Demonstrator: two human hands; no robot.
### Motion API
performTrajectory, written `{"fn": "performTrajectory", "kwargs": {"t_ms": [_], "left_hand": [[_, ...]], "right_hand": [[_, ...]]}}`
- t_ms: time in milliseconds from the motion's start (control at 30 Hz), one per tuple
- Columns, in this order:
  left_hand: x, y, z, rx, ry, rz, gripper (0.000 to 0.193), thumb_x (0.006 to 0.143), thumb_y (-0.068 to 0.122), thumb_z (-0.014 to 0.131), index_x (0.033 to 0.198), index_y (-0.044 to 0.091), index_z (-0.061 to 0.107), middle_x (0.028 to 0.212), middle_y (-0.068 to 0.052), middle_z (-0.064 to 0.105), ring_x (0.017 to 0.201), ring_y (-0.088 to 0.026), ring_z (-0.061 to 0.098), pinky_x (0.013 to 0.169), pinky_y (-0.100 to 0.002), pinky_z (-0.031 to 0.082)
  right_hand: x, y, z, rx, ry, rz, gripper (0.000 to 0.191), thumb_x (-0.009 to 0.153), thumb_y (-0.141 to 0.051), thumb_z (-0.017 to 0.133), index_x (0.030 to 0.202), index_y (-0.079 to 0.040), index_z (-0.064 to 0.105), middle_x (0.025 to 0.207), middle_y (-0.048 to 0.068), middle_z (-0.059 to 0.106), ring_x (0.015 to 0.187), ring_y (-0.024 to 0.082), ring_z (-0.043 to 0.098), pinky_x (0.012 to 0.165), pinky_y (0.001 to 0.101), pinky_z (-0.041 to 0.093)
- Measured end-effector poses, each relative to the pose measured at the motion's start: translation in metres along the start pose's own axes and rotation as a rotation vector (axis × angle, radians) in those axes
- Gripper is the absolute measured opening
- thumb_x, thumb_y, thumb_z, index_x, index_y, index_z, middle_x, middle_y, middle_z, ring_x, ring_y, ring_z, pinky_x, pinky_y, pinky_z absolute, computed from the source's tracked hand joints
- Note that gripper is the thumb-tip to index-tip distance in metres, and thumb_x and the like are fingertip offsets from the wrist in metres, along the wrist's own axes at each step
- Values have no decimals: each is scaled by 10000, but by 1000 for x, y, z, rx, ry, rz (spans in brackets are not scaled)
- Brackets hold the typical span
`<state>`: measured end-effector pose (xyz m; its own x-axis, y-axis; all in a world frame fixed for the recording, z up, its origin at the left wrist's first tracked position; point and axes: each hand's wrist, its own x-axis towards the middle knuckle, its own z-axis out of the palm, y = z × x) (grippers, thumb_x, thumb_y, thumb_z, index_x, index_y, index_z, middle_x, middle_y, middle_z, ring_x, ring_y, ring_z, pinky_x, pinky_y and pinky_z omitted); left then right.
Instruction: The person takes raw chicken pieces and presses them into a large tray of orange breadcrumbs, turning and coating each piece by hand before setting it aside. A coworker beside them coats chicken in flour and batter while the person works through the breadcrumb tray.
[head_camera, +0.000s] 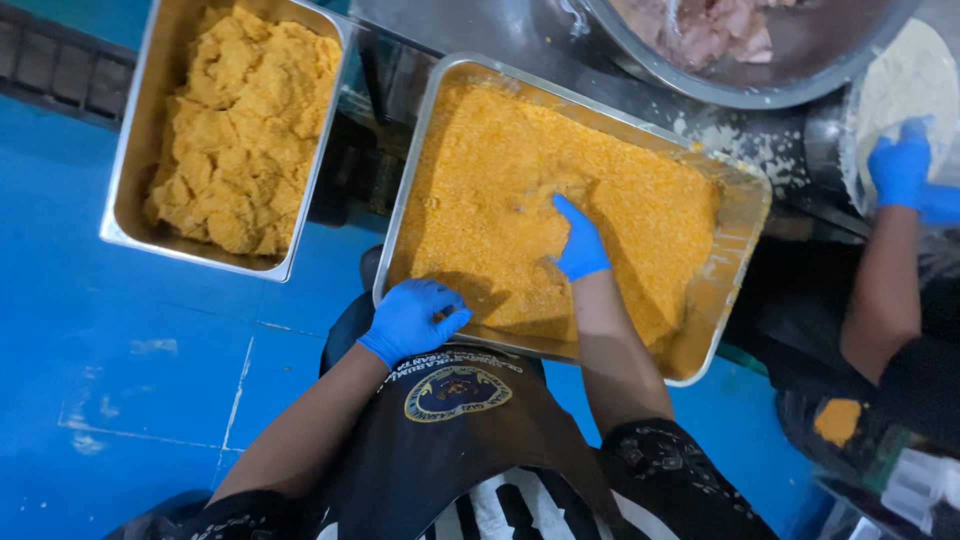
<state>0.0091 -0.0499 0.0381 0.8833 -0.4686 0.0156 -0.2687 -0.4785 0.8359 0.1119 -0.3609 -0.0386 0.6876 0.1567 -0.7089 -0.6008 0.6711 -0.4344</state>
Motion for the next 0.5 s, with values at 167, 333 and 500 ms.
{"fn": "performTrajectory", "kwargs": {"t_ms": [167, 333, 500], "left_hand": [[-2, -3, 0, -4, -5, 58, 185, 860, 327, 755, 823, 150, 719, 736, -45, 684, 754, -286, 681, 691, -439, 533], [-2, -5, 2, 11, -30, 96, 157, 868, 308, 751, 831, 159, 720, 780, -32, 705, 765, -278, 684, 703, -437, 533], [-2, -5, 3, 14, -34, 107, 153, 868, 294, 744, 821, 154, 706, 774, -32, 695, 771, -272, 684, 699, -435, 535]], "right_hand": [[-31, -16, -33, -384, 268, -256, 454, 889, -204, 789, 1279, 5, 692, 1238, 113, 737, 1110, 234, 709, 953, 389, 575], [-54, -6, -53, -943, 265, -349, 637, 824, -304, 842, 1341, 13, 649, 1303, 131, 686, 1162, 210, 656, 1000, 339, 533], [-78, 44, -79, -1655, 366, -300, 1001, 688, -337, 993, 1419, 109, 476, 1370, 268, 548, 1255, 364, 534, 1029, 416, 445]]}}
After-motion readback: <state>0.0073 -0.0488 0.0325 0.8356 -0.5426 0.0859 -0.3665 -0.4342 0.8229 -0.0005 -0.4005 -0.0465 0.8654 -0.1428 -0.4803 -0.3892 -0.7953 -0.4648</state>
